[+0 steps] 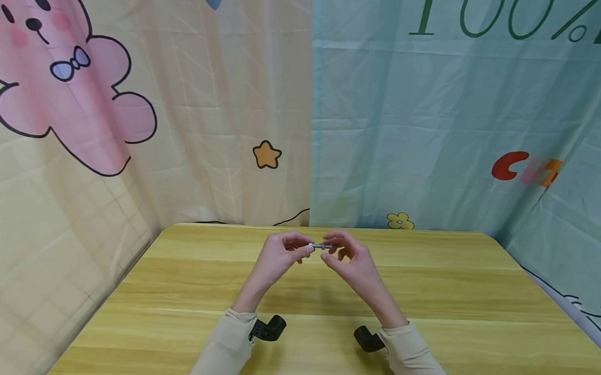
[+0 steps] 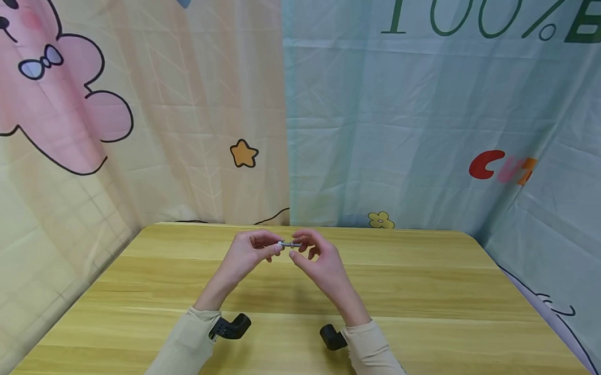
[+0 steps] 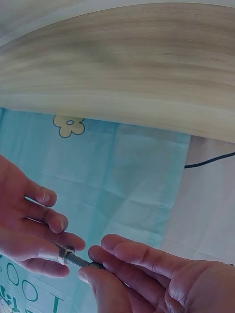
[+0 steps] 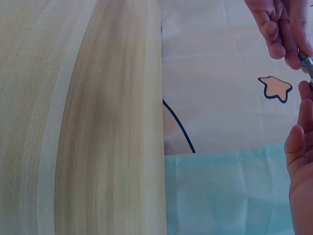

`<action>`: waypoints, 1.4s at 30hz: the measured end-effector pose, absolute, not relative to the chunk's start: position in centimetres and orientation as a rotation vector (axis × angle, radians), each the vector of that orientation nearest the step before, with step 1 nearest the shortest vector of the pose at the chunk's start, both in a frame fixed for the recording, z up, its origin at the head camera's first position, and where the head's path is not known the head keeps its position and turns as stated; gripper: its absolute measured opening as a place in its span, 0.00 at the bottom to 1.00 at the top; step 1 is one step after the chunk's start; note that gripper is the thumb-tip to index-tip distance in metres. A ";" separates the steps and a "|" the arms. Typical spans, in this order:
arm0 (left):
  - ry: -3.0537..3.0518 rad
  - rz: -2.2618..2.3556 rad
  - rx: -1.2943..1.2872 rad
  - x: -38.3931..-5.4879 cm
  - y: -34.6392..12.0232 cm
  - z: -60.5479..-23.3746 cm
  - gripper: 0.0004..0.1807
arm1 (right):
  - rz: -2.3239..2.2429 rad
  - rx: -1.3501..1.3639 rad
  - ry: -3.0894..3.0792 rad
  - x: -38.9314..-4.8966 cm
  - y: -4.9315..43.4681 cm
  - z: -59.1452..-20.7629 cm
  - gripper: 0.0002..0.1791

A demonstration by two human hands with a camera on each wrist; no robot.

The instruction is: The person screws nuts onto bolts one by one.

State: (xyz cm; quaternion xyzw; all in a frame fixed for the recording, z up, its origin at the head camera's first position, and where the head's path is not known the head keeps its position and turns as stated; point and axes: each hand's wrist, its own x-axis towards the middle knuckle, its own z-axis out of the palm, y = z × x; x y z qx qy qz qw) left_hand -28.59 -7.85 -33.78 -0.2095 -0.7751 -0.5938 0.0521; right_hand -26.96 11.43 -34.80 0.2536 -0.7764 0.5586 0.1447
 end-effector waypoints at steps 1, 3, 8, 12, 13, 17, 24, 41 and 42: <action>-2.349 -1.808 -0.645 -28.2 -7.8 -33.4 0.07 | 1.605 0.744 -2.227 -27.0 11.4 -34.8 0.14; -2.336 -1.813 -0.655 -27.6 -7.8 -32.9 0.07 | 1.600 0.764 -2.217 -27.0 11.4 -34.8 0.12; -2.328 -1.819 -0.671 -27.5 -7.8 -32.7 0.07 | 1.631 0.767 -2.211 -28.4 11.8 -36.3 0.10; -2.335 -1.814 -0.678 -27.4 -7.7 -32.8 0.07 | 1.674 0.739 -2.210 -29.5 12.1 -37.7 0.12; -2.334 -1.813 -0.679 -27.4 -7.7 -32.8 0.07 | 1.688 0.737 -2.209 -29.5 12.2 -37.8 0.12; -2.343 -1.804 -0.687 -27.3 -7.7 -32.8 0.07 | 1.706 0.704 -2.225 -29.5 12.2 -38.0 0.11; -2.348 -1.775 -0.700 -27.3 -7.6 -32.8 0.07 | 1.688 0.591 -2.294 -29.5 11.9 -37.8 0.14; -2.329 -1.797 -0.678 -27.5 -7.7 -32.8 0.07 | 1.675 0.759 -2.187 -29.5 11.9 -37.7 0.12; -2.329 -1.797 -0.678 -27.5 -7.7 -32.8 0.07 | 1.667 0.767 -2.186 -29.5 11.9 -37.8 0.12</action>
